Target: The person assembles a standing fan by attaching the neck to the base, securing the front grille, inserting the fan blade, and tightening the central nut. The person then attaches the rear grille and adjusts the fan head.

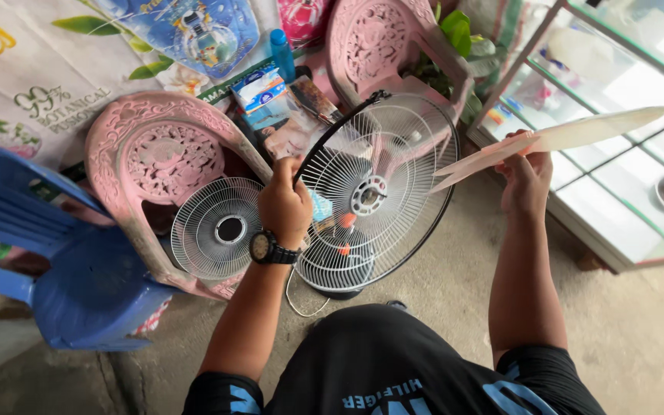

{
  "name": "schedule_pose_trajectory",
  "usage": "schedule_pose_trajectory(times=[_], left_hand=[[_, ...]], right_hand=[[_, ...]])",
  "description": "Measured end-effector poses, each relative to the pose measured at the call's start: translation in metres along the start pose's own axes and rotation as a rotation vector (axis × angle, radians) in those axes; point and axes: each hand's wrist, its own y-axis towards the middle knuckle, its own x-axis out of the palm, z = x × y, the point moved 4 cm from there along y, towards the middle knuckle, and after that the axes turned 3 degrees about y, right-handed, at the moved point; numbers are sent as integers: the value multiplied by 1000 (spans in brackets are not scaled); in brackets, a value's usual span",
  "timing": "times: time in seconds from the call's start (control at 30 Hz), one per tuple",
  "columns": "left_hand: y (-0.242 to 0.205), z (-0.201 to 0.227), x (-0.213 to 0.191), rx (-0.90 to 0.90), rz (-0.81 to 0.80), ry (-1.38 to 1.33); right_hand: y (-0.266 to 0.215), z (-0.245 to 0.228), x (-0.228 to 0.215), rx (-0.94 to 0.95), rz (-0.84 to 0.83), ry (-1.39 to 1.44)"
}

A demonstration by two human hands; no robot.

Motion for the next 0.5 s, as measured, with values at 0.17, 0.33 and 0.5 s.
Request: schedule_pose_trajectory(times=[0.17, 0.33, 0.5], left_hand=[[5, 18, 2, -76, 15, 85], [5, 40, 1, -142, 10, 125], [0, 65, -18, -121, 92, 187]], right_hand=[[43, -6, -16, -11, 12, 69], [84, 54, -63, 196, -49, 377], [102, 154, -107, 582, 218, 706]])
